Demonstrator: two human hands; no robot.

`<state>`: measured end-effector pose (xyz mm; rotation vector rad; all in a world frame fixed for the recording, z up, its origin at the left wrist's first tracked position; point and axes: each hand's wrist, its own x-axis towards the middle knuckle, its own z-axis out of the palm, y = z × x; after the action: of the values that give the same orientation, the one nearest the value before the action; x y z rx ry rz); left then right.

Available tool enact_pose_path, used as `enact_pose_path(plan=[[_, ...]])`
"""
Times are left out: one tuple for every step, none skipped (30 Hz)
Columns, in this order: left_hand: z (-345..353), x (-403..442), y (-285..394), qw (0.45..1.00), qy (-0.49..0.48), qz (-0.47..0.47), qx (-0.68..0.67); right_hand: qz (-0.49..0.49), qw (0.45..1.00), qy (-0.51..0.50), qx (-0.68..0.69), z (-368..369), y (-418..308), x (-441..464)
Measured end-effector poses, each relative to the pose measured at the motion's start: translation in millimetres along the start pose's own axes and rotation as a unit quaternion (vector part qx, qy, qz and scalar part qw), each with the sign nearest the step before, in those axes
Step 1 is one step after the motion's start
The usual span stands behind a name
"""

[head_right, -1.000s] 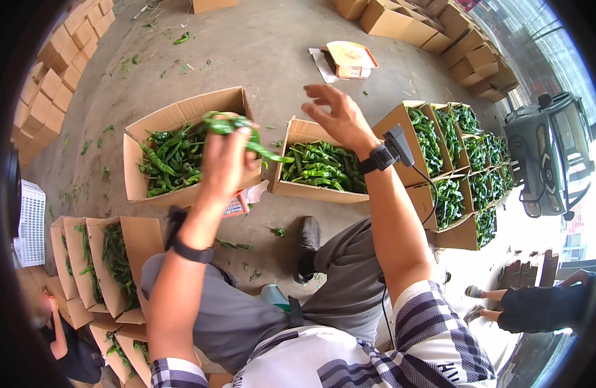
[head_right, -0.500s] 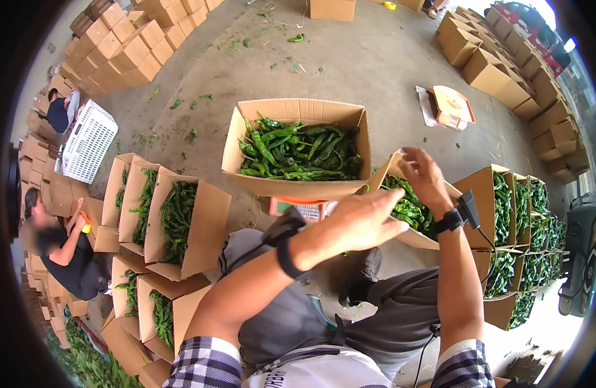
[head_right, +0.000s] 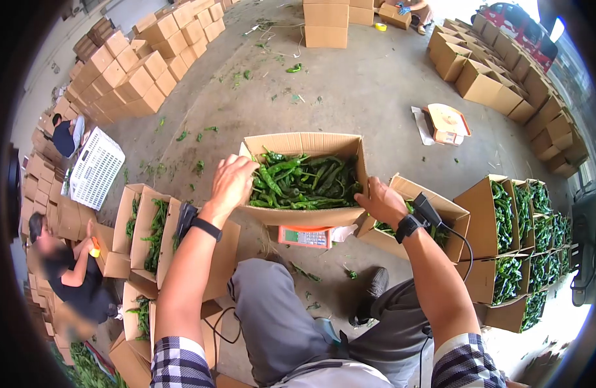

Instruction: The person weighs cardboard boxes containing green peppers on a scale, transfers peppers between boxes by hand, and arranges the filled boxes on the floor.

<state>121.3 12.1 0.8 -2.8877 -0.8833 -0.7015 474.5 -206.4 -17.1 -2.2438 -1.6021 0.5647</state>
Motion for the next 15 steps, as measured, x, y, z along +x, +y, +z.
enact_pose_path(plan=[[13.5, 3.8, -10.8, 0.997, -0.035, 0.02, 0.058, 0.01, 0.999, -0.033, 0.0, 0.3, -0.8, 0.9], [32.1, 6.4, -23.0, 0.99, -0.071, 0.038, 0.115, 0.012, 0.999, -0.032, -0.001, -0.8, -1.0, 2.0], [38.1, 10.0, -29.9, 0.982, -0.083, 0.081, 0.148, 0.017, 0.999, -0.043, 0.0, -2.0, -1.8, 0.9], [44.4, 12.0, -34.9, 0.982, -0.085, 0.082, 0.145, 0.022, 0.998, -0.055, 0.002, -1.9, -1.8, 0.5], [50.9, 13.9, -38.9, 0.974, -0.116, 0.092, 0.171, 0.023, 0.998, -0.05, 0.022, 0.6, 0.0, -0.3], [55.8, 16.4, -40.7, 0.964, -0.149, 0.104, 0.196, 0.031, 0.998, -0.051, 0.026, 4.0, 3.0, -0.7], [63.7, 17.9, -44.5, 0.96, -0.139, 0.111, 0.215, 0.02, 0.999, -0.042, 0.025, 6.6, 6.0, 0.1], [67.0, 16.9, -47.4, 0.959, -0.144, 0.118, 0.212, 0.009, 0.999, -0.032, 0.024, 9.0, 8.1, 0.5], [65.8, 19.7, -48.1, 0.953, -0.155, 0.14, 0.217, 0.013, 0.999, -0.039, 0.028, 8.4, 8.8, 0.2], [64.2, 24.5, -48.3, 0.947, -0.166, 0.163, 0.222, 0.02, 0.999, -0.037, 0.033, 8.3, 10.8, 1.8], [62.5, 26.5, -52.6, 0.953, -0.195, 0.154, 0.172, 0.011, 0.999, -0.04, 0.029, 9.3, 12.8, 2.0], [37.3, 34.7, -40.3, 0.956, -0.248, 0.124, 0.097, 0.001, 0.999, -0.045, 0.024, 10.3, 14.6, 1.9], [27.2, 39.2, -36.8, 0.962, -0.253, 0.095, 0.049, -0.012, 0.999, -0.041, 0.018, 10.7, 15.7, 1.7], [21.7, 40.8, -37.8, 0.964, -0.258, 0.064, 0.002, -0.006, 0.999, -0.04, 0.022, 12.7, 17.2, 2.1], [19.7, 41.1, -37.0, 0.968, -0.242, 0.046, -0.044, -0.017, 0.999, -0.034, 0.016, 15.2, 18.5, 3.0]])
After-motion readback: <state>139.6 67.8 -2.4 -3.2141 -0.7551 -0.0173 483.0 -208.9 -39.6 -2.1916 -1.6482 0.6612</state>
